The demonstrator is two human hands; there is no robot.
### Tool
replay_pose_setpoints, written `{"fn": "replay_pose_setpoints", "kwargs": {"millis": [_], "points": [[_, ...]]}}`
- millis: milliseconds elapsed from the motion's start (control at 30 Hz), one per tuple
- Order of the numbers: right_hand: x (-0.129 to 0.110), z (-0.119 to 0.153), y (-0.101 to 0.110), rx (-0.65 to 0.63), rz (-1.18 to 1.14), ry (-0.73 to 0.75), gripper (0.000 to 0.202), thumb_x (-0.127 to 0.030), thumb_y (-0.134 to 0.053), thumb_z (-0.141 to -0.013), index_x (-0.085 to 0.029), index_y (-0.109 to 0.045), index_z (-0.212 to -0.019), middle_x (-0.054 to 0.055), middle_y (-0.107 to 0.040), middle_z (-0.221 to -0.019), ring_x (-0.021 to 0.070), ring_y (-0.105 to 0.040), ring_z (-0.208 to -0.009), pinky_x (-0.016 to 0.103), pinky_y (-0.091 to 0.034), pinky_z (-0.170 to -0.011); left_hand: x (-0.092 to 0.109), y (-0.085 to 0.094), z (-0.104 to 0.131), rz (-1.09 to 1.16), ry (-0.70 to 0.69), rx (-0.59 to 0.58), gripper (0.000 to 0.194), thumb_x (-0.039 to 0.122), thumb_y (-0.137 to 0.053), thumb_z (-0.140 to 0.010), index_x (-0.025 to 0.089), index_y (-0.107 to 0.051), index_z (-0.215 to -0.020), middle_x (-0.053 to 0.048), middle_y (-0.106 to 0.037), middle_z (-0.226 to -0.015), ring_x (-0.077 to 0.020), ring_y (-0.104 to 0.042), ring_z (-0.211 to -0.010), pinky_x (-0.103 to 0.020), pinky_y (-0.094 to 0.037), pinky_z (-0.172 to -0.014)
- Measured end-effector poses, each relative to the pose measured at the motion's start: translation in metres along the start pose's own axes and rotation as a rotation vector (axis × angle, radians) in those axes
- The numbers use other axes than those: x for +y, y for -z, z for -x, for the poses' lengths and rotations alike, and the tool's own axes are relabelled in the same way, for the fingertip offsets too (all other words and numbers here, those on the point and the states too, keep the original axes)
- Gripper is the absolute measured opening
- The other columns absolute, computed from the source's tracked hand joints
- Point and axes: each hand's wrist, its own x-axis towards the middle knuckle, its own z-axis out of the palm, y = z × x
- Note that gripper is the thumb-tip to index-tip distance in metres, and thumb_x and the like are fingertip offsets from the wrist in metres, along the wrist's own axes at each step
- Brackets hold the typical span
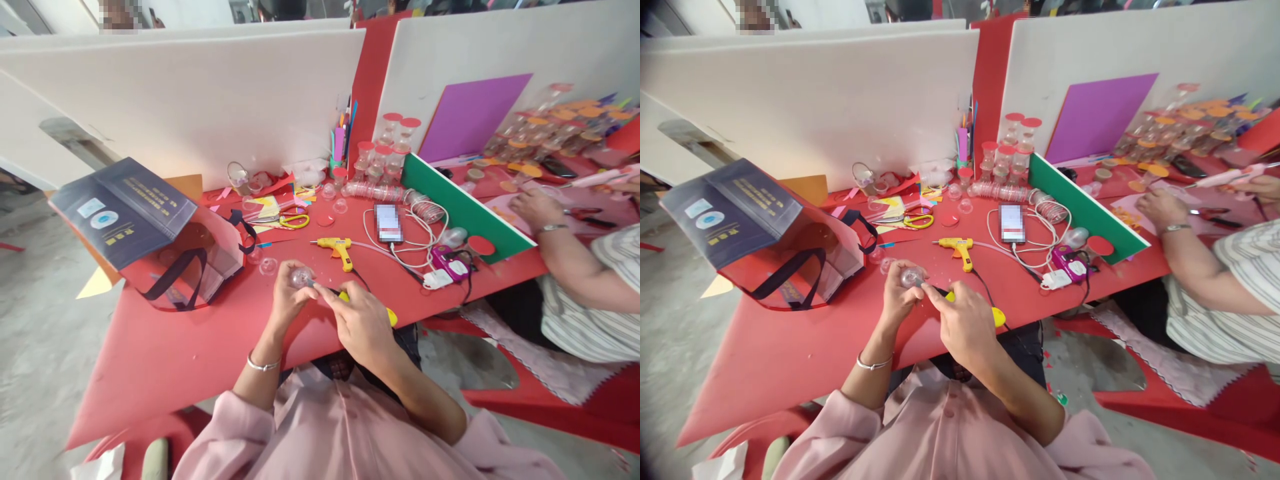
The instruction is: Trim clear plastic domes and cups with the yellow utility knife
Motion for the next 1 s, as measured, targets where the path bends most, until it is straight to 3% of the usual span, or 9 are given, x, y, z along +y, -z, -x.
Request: {"fn": "replay_pose_setpoints", "kwargs": {"millis": [600, 1000], "points": [[0.003, -0.0002, -0.0057, 0.021, 0.107, 0.026, 0.066, -0.012, -0.05, -0.093, -0.04, -0.046, -0.153, 0.01, -0.059, -0.108, 0.0226, -0.055, -0.095, 0.033, -0.04, -0.078, 0.001, -0.0037, 0.0009, 0.036, 0.108, -0.051, 0.061, 0.052, -0.092, -0.062, 0.021, -0.051, -0.095, 0.003, -0.067, -0.071, -0.0061, -0.048, -0.038, -0.017, -0.035, -0.035], [0.004, 0.0012, -0.0038, 0.024, 0.04, 0.021, 0.057, -0.016, -0.047, -0.099, -0.041, -0.05, -0.149, 0.007, -0.059, -0.101, 0.0202, -0.058, -0.09, 0.031, -0.04, -0.074, -0.0026, -0.0005, -0.0015, 0.063, 0.074, -0.04, 0.075, 0.053, -0.095, -0.054, 0.022, -0.051, -0.107, -0.002, -0.07, -0.092, -0.0055, -0.054, -0.048, -0.017, -0.043, -0.041]]}}
